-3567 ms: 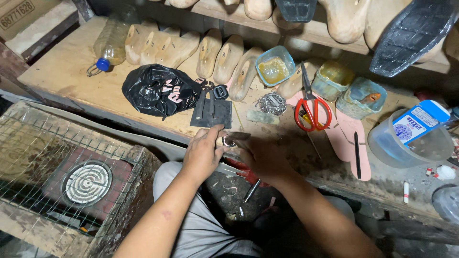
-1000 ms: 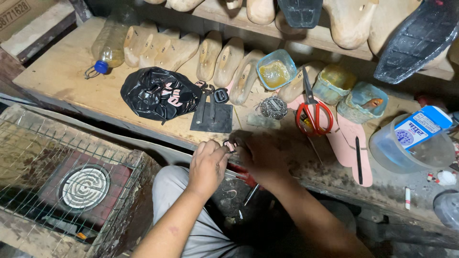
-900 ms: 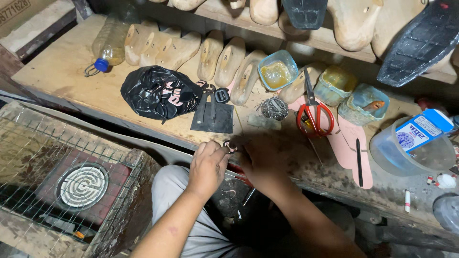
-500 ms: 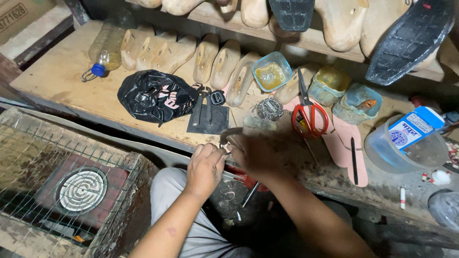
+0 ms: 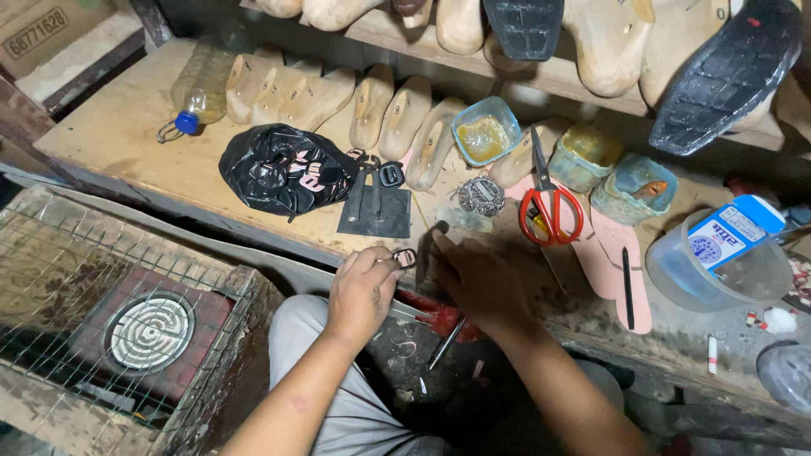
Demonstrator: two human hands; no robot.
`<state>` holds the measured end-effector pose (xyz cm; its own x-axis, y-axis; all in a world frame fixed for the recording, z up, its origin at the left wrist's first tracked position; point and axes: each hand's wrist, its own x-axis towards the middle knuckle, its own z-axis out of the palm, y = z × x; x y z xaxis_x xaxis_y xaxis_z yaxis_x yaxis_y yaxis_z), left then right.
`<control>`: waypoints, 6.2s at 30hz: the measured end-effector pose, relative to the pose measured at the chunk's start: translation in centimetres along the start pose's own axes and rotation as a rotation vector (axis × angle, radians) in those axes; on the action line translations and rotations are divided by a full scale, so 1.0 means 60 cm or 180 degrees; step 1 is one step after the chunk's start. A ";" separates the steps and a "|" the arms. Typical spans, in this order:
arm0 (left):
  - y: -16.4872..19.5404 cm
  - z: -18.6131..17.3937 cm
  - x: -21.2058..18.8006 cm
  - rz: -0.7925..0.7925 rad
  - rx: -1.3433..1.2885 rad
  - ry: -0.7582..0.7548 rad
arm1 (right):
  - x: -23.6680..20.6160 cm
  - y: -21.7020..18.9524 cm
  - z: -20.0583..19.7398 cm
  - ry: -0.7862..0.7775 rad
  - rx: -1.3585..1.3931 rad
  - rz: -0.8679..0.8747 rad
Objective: The person trims excess material from small black shoe buckles using a knife and red-handled scissors. They repeatedly scrape and cut the edges of each buckle, then place the finished pieces into a black plastic bag.
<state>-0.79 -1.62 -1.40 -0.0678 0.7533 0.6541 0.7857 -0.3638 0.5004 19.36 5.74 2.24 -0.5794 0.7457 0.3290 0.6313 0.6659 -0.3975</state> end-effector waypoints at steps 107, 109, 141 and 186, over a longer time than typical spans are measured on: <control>-0.005 -0.067 0.096 -0.2645 -0.3452 0.0690 | 0.042 0.222 -0.044 0.0812 -0.0349 0.1710; 0.003 -0.071 0.095 -0.2598 -0.3760 0.0727 | 0.046 0.219 -0.043 0.0872 -0.0360 0.1775; -0.109 0.014 0.031 -0.2660 -0.2194 0.0415 | -0.080 -0.049 0.111 -0.1755 0.4755 0.2508; -0.121 -0.016 0.037 -0.2658 -0.1392 -0.0221 | -0.046 -0.095 0.129 -0.1366 0.4554 0.2634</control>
<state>-7.25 2.16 -3.01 -0.4564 0.8889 -0.0400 0.1982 0.1454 0.9693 13.37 -0.29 -3.04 -0.5974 0.6374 -0.4868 0.0197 -0.5951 -0.8034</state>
